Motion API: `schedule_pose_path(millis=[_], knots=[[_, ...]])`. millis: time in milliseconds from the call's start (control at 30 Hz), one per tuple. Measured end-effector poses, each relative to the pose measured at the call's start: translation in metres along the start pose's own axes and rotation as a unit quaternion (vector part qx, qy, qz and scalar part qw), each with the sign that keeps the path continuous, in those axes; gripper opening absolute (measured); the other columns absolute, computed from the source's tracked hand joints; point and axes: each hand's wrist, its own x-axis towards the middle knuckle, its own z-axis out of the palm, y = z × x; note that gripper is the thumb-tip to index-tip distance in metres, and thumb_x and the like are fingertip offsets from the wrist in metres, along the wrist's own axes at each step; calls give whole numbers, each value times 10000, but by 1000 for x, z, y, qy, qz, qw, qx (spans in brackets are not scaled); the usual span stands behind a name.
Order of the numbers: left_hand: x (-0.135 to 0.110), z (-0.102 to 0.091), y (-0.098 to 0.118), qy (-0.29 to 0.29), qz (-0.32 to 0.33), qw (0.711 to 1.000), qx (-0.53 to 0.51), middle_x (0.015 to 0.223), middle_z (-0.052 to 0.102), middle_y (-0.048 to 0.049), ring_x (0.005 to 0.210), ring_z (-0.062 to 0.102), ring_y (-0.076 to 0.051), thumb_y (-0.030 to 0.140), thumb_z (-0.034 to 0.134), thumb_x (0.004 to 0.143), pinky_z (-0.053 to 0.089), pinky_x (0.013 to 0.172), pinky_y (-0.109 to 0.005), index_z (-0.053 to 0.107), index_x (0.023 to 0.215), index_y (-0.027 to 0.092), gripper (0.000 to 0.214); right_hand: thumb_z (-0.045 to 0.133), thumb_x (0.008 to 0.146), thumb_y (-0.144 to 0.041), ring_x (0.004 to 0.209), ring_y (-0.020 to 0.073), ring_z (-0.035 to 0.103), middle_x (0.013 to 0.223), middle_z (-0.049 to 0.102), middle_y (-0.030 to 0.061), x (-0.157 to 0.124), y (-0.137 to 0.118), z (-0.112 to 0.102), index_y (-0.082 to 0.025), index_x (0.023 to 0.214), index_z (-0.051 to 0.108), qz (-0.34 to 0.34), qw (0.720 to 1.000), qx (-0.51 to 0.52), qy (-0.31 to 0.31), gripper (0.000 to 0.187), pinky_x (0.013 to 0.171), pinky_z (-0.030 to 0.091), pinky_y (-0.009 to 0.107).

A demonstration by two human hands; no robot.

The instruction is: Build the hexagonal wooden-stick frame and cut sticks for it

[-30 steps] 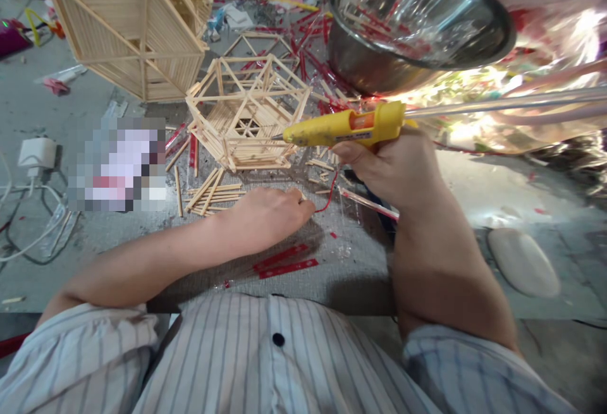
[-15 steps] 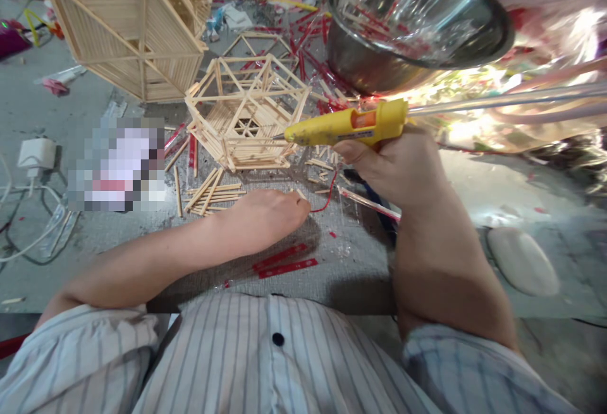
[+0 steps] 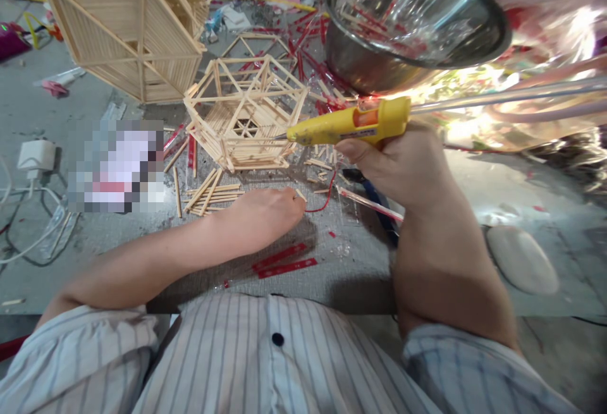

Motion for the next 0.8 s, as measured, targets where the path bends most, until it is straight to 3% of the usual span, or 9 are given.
schedule_pose_path(millis=[167,367,633,800], knots=[[-1,2,-1,22,7,1000,2,852,670,-79,723,665,-174,38,437,894,461,579,-262,615,931,114,198,460,823,-734,644,216,647,637,650,26,1,-5,-1,-240,777,713,16,999,-36,15,557,598,511,377],[-1,3,-2,33,14,999,15,849,671,-83,730,666,-168,33,416,901,448,579,-258,617,916,116,219,444,875,-667,876,249,690,800,705,10,-1,-6,-5,-291,972,731,28,999,-24,-31,483,740,541,397],[-1,1,-2,33,11,999,24,836,673,-86,722,658,-169,47,443,906,425,560,-251,623,905,108,190,462,793,-765,728,259,677,750,701,79,2,-5,-3,-194,813,718,34,999,-8,8,626,649,517,406],[0,2,-3,38,10,999,21,831,678,-83,713,650,-156,53,435,918,410,553,-233,618,902,110,192,473,859,-669,841,256,686,833,710,51,-1,-3,-6,-253,944,722,33,999,-25,-24,492,746,538,405]])
